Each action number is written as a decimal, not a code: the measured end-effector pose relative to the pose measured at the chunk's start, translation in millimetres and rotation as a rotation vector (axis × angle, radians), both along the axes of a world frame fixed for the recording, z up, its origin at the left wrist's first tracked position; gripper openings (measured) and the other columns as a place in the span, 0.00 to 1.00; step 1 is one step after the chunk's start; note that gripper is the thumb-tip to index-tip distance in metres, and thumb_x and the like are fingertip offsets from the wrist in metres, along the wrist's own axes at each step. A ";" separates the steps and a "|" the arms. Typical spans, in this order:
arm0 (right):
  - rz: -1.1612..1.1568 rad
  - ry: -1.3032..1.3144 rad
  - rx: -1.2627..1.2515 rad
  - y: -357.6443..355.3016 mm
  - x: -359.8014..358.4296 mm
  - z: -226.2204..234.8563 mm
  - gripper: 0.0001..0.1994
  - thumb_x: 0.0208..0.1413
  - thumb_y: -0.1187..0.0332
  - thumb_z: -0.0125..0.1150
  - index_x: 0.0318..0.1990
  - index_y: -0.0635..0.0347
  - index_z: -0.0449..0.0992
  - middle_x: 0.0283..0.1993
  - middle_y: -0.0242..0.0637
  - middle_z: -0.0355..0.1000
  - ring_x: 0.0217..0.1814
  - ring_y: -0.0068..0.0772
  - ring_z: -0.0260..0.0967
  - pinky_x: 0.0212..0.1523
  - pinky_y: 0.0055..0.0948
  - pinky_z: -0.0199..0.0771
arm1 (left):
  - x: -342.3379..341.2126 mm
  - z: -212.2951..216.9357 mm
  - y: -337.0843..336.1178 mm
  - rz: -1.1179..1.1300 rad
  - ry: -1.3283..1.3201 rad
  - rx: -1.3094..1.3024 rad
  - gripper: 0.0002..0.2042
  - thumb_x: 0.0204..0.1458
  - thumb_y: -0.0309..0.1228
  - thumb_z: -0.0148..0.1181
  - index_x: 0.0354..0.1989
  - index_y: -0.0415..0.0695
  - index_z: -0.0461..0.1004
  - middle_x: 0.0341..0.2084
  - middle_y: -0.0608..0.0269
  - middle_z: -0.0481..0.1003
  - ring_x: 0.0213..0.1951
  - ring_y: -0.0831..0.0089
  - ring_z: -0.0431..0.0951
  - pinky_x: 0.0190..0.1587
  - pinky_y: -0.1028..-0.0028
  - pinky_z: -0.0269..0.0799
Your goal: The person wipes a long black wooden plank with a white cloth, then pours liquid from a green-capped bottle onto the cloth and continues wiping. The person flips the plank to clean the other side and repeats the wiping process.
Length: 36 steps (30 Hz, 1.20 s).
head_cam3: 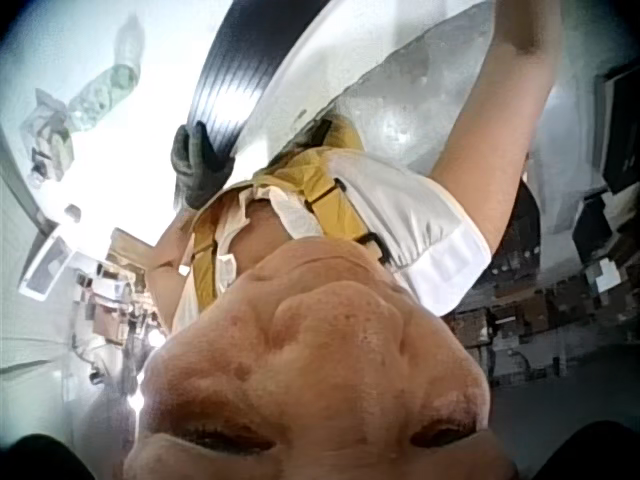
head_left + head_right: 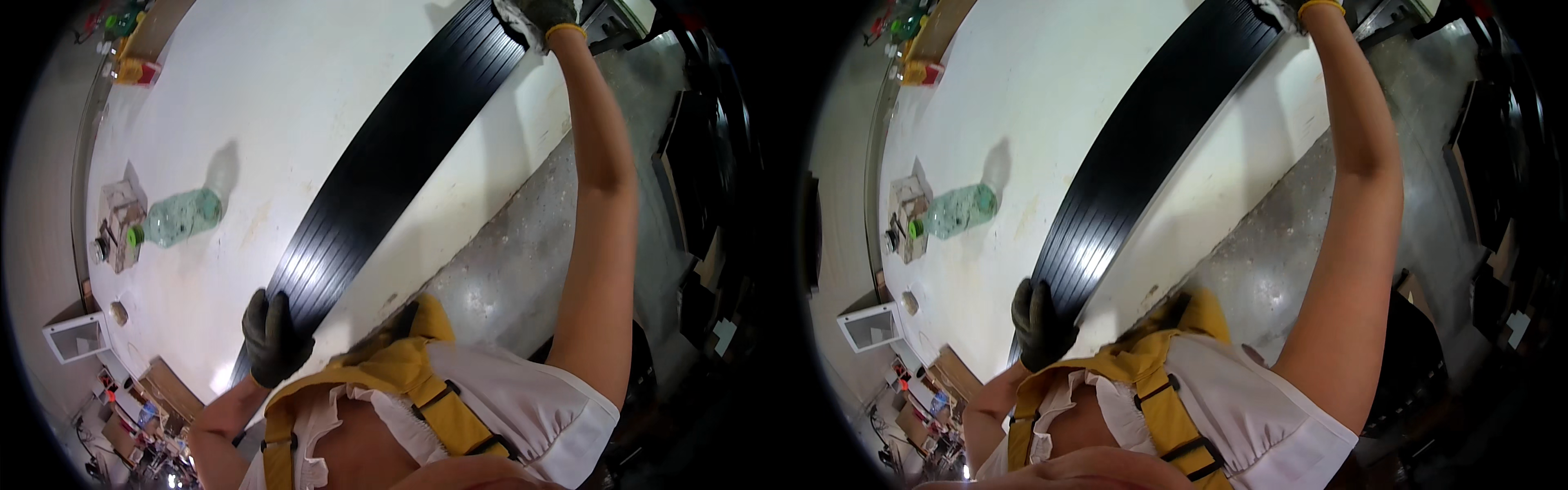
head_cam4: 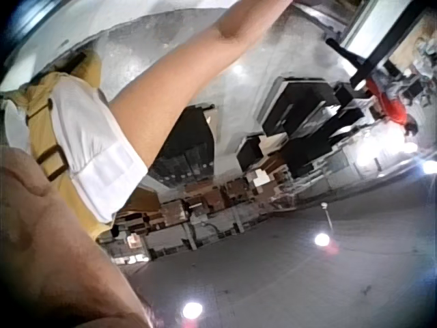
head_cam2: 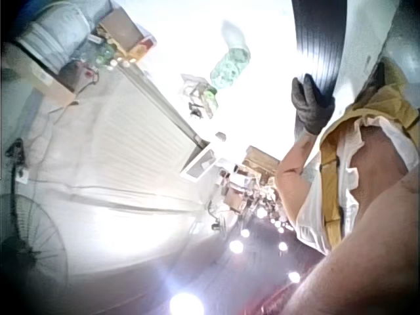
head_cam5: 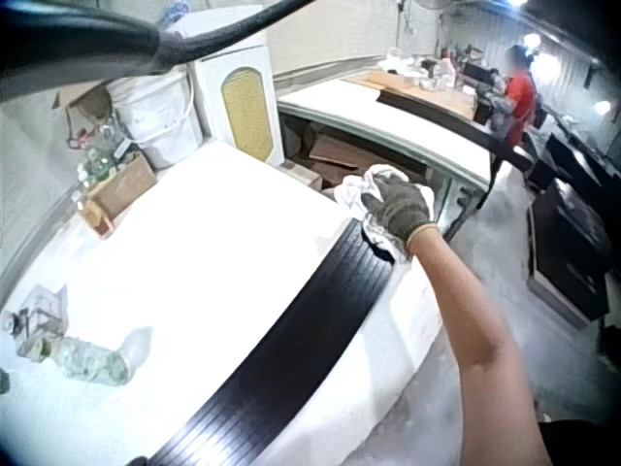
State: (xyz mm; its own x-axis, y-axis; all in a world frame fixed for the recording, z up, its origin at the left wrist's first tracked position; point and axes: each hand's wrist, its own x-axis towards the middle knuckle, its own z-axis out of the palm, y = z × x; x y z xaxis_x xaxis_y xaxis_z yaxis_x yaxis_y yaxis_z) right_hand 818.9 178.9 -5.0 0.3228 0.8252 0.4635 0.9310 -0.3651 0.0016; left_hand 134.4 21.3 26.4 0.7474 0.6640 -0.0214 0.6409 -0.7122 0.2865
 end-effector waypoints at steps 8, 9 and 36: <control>0.220 0.113 -0.034 -111.1 -279.6 -18.8 0.27 0.61 0.51 0.56 0.62 0.56 0.70 0.63 0.44 0.68 0.66 0.44 0.65 0.69 0.41 0.59 | 1.9 2.7 -12.1 0.023 0.000 -0.009 0.58 0.24 0.34 0.78 0.71 0.37 0.51 0.63 0.37 0.60 0.63 0.42 0.62 0.63 0.51 0.61; 0.408 0.243 0.210 -134.0 -329.6 -33.5 0.28 0.62 0.50 0.53 0.64 0.56 0.68 0.67 0.43 0.65 0.71 0.43 0.59 0.71 0.39 0.55 | -5.3 4.0 -14.6 0.012 -0.029 0.011 0.59 0.25 0.35 0.78 0.71 0.36 0.50 0.63 0.37 0.60 0.62 0.42 0.63 0.62 0.51 0.61; 1.037 0.253 -0.161 -293.5 -732.4 -16.1 0.34 0.56 0.49 0.50 0.68 0.58 0.62 0.76 0.49 0.48 0.80 0.52 0.41 0.77 0.50 0.37 | -276.4 -20.2 -125.1 0.329 0.079 0.216 0.59 0.23 0.46 0.78 0.70 0.42 0.54 0.62 0.51 0.64 0.60 0.47 0.64 0.63 0.51 0.59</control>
State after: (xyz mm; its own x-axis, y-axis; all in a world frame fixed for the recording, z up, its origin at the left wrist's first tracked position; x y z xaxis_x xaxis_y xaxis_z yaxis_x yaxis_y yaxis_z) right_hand 86.5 -114.6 -21.1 -0.4974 0.7968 0.3431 0.7662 0.5890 -0.2568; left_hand -142.0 -103.8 6.2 0.4962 0.8628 0.0962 0.8586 -0.5042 0.0930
